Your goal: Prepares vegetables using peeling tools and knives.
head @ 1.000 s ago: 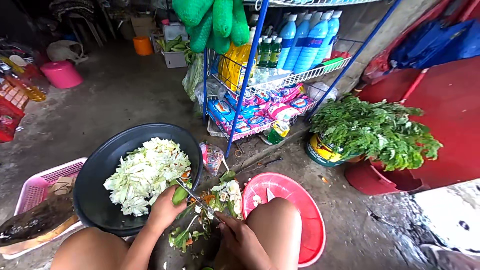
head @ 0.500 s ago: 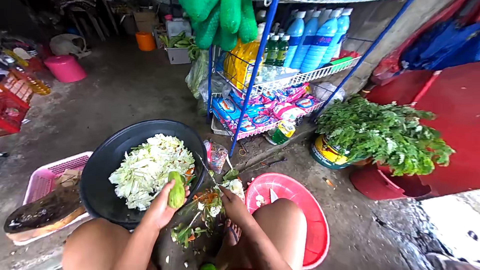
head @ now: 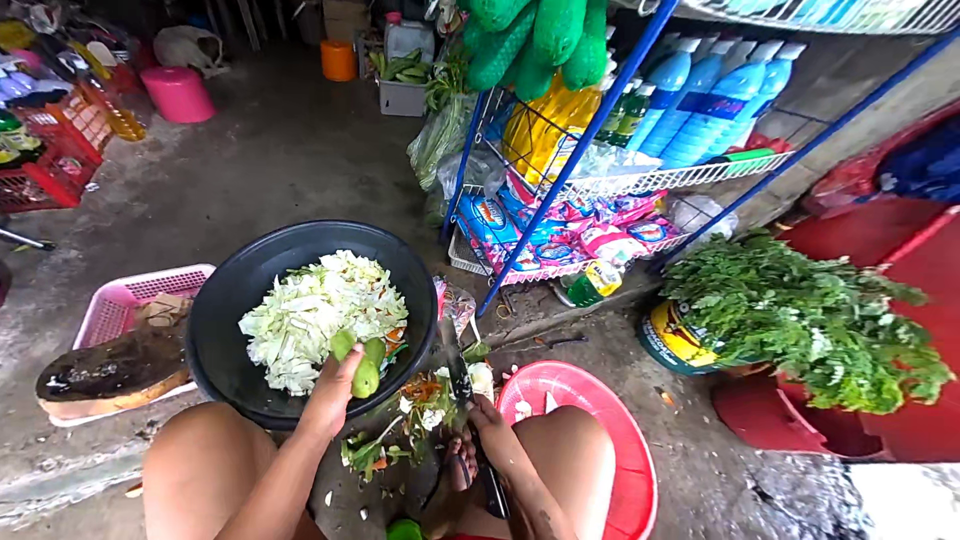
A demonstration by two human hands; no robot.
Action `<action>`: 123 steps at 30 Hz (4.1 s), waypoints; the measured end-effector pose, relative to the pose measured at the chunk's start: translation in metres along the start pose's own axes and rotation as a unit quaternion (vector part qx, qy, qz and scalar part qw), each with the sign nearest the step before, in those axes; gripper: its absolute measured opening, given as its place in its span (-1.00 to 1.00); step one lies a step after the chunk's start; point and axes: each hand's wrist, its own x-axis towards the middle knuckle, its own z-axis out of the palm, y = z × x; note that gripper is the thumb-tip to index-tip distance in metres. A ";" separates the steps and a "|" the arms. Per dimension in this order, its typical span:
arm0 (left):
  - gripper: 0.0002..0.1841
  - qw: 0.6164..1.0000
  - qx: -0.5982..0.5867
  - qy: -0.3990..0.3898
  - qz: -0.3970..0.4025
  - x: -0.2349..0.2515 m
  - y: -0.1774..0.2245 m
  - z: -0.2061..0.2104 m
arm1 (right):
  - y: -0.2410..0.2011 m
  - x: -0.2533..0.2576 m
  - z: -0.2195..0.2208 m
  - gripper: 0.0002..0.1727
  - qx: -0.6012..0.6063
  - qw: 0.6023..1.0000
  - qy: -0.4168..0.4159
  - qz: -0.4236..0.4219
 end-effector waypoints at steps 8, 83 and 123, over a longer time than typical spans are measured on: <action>-0.42 0.949 -0.202 -0.097 -0.223 0.001 -0.006 0.069 | 0.005 -0.044 0.009 -0.66 0.073 0.981 -0.014 -0.180; -0.40 0.960 -0.239 0.040 -0.138 -0.031 -0.024 0.087 | 0.005 -0.039 0.032 -0.60 -0.468 0.792 0.104 -0.379; -0.55 0.944 -0.317 -0.050 -0.078 -0.019 -0.002 0.081 | 0.014 -0.038 0.005 -0.55 -0.153 0.974 0.020 -0.165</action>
